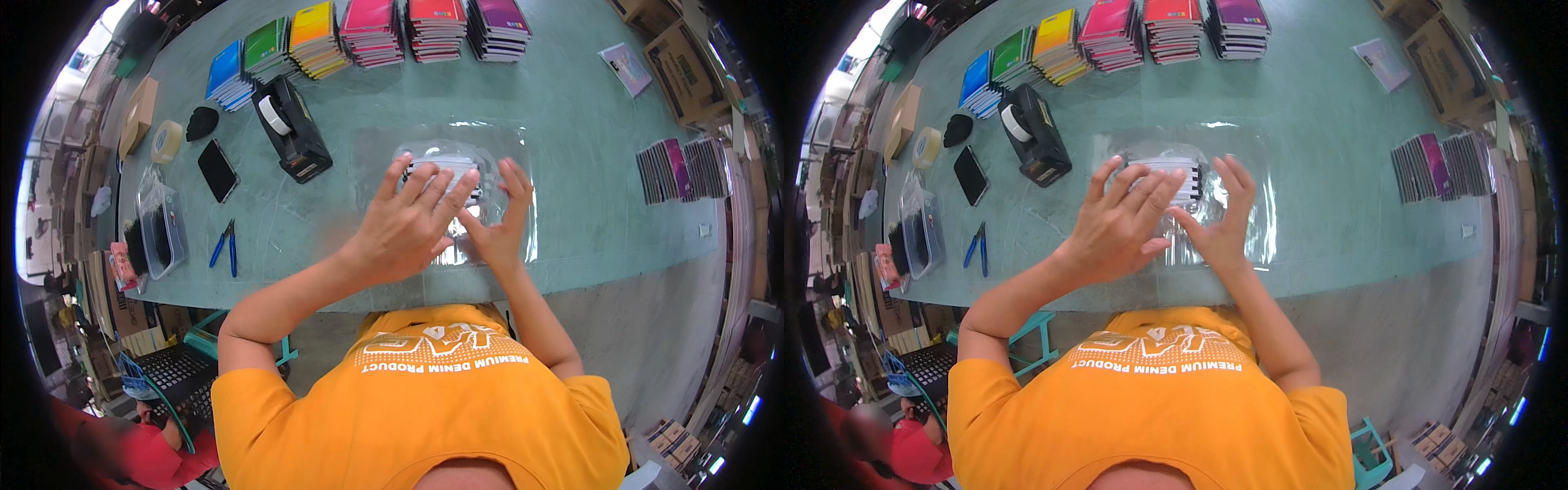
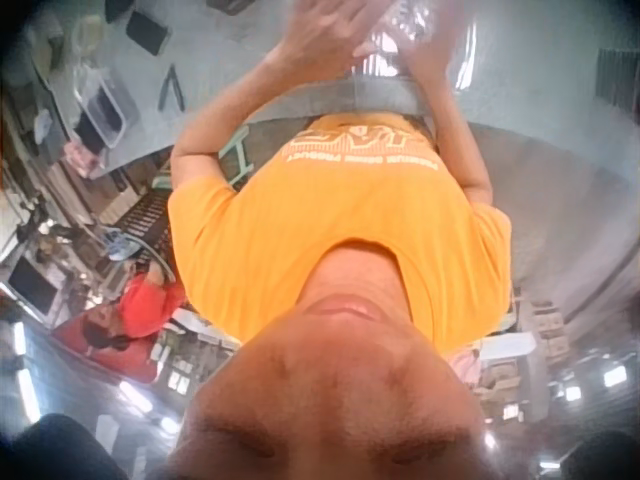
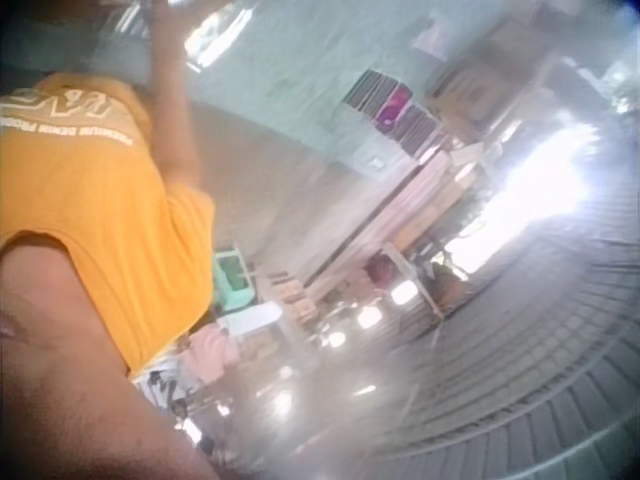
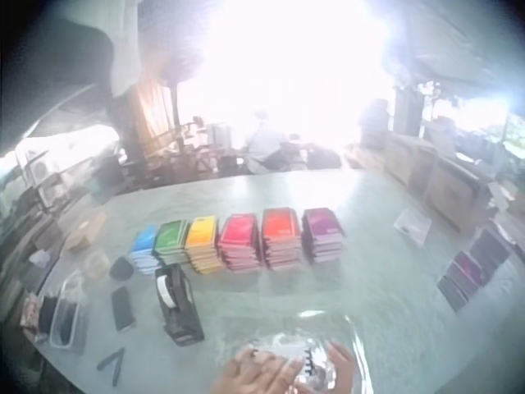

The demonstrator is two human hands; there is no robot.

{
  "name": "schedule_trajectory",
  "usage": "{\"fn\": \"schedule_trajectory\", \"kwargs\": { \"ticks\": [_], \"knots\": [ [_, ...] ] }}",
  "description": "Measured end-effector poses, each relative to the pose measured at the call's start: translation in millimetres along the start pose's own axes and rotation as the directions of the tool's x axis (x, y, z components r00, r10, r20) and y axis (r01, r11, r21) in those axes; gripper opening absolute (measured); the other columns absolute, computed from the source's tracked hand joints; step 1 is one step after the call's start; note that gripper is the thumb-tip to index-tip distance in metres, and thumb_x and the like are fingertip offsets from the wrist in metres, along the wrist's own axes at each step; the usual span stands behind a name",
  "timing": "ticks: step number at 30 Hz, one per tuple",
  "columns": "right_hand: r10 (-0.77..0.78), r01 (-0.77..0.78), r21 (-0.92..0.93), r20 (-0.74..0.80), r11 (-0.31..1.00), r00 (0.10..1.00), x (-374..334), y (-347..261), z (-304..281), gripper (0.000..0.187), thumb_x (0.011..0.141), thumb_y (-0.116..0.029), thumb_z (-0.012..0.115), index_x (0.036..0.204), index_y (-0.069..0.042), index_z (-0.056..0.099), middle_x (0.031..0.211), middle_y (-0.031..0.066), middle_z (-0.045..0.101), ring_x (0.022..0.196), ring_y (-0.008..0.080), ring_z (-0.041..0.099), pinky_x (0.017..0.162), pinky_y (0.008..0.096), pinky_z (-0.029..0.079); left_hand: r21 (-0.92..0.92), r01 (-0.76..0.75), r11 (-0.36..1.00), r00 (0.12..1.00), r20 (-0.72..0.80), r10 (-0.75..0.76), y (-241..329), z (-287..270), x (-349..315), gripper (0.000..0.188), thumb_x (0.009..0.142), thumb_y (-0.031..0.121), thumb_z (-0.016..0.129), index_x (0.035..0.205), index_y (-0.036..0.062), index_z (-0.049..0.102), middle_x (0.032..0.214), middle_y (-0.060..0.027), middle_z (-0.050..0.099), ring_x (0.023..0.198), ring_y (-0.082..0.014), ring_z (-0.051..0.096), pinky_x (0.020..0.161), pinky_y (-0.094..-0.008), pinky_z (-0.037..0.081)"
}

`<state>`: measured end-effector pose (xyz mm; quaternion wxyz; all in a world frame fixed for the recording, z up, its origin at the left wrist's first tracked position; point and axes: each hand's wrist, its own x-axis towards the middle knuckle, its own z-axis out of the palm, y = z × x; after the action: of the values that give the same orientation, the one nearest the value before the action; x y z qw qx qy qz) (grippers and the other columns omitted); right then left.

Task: The person assembles a stack of colorful spiral notebooks, places them into a clear plastic bag, and seals the bag using adhesive tape from a dispenser.

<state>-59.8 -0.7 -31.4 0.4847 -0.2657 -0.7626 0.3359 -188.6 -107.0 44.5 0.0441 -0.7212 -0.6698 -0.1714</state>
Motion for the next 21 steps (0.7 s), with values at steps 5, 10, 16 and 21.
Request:
{"fn": "schedule_trajectory", "kwargs": {
  "ticks": [5, 10, 16, 21],
  "knots": [
    [-0.287, 0.284, 0.07, 0.048, 0.956, 0.957, 40, -22, -12, 0.036, 0.067, -0.007, 0.076, 0.099, -0.006, 0.06, 0.109, 0.0107, 0.056, 0.1, 0.024, 0.053, 0.081, 0.032, 0.043, 0.012, 0.031, 0.999, 0.999, -0.03, -0.031, -9, 1, -6, 0.054, 0.068, 0.019, 0.069, 0.118, 0.0059, 0.054, 0.106, -0.0061, 0.059, 0.101, -0.0219, 0.051, 0.101, -0.0435, 0.029],
    [-0.117, 0.088, 0.116, 0.269, 0.989, 0.956, 14, 0, -33, 0.041, 0.065, -0.006, 0.075, 0.103, -0.008, 0.061, 0.103, 0.0085, 0.059, 0.098, 0.0266, 0.055, 0.081, 0.0363, 0.045, 0.083, -0.177, 0.981, 0.983, -0.03, 0.18, -6, -4, -28, 0.021, 0.072, 0.015, 0.064, 0.092, 0.0121, 0.065, 0.102, -0.0028, 0.061, 0.101, -0.018, 0.052, 0.099, -0.0444, 0.032],
    [-0.392, 0.538, -0.111, 0.565, 0.836, 0.726, 27, 3, -26, 0.034, 0.071, -0.01, 0.067, 0.105, -0.009, 0.062, 0.108, 0.0051, 0.06, 0.105, 0.0249, 0.055, 0.091, 0.0385, 0.043, 0.221, -0.167, 0.961, 0.97, -0.137, 0.2, -48, -34, 3, 0.019, 0.067, 0.017, 0.064, 0.085, 0.0172, 0.067, 0.126, -0.0046, 0.049, 0.122, -0.0245, 0.037, 0.106, -0.0489, 0.023],
    [-0.45, 0.563, -0.069, 0.525, 0.823, 0.723, 17, 15, -19, 0.03, 0.076, -0.005, 0.061, 0.106, -0.007, 0.061, 0.113, 0.0068, 0.061, 0.111, 0.0224, 0.055, 0.096, 0.04, 0.041, 0.049, -0.355, 0.933, 0.93, 0.12, 0.348, -57, -25, 55, 0.012, 0.063, 0.015, 0.067, 0.075, 0.0125, 0.067, 0.131, -0.0049, 0.043, 0.128, -0.0276, 0.029, 0.108, -0.0502, 0.017]
  ]
}}
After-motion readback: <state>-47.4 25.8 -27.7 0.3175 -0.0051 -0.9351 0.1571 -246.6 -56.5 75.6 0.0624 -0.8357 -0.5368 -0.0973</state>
